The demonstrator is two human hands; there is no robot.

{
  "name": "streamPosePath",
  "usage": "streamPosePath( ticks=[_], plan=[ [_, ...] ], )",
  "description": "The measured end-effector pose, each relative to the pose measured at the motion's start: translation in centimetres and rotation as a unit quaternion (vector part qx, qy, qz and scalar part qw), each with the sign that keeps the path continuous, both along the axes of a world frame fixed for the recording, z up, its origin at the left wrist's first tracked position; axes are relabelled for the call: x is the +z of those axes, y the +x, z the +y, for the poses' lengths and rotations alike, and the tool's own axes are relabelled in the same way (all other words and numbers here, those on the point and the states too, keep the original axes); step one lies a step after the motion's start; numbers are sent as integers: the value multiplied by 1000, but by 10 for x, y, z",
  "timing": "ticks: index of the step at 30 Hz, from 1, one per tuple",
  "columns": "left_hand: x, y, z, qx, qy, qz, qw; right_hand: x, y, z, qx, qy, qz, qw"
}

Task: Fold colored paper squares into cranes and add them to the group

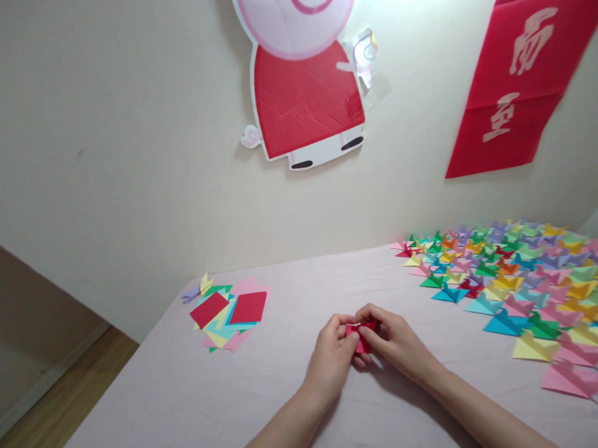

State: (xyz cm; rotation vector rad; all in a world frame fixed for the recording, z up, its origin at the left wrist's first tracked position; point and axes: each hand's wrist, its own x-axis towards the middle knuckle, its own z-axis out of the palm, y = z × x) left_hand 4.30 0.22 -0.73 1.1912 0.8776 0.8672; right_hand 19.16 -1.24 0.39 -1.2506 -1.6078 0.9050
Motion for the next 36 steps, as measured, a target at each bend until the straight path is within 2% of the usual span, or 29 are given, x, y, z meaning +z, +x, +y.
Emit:
streamPosePath(
  ticks=[5, 8, 10, 13, 15, 18, 20, 22, 28, 36],
  plan=[
    [-3, -3, -1, 9, 51, 51, 997, -2, 1, 1, -1, -18, 33, 999],
    [4, -9, -2, 10, 133, 151, 979, -5, 0, 2, 3, -1, 10, 1000],
    [9, -13, -6, 33, 226, 267, 936, -7, -1, 3, 6, 15, -20, 1000],
    [9, -19, -19, 66, 364, 430, 823, -10, -4, 4, -2, 34, -86, 996],
    [3, -21, -31, 36, 427, 485, 762, -11, -6, 4, -6, 36, -127, 991],
    [-10, -22, -44, -17, 469, 527, 708, -11, -7, 3, -7, 31, -154, 988],
    [-16, -22, -47, -33, 464, 543, 699, -10, -8, 3, -15, 32, -157, 987],
    [-18, -21, -46, -42, 449, 549, 704, -9, -8, 3, -29, 31, -160, 986],
    [-11, -21, -43, -39, 436, 536, 722, -13, -4, 4, -45, 29, -133, 990],
    [-10, -20, -43, -51, 425, 544, 722, -16, -1, 6, -51, 22, -111, 992]
  ],
)
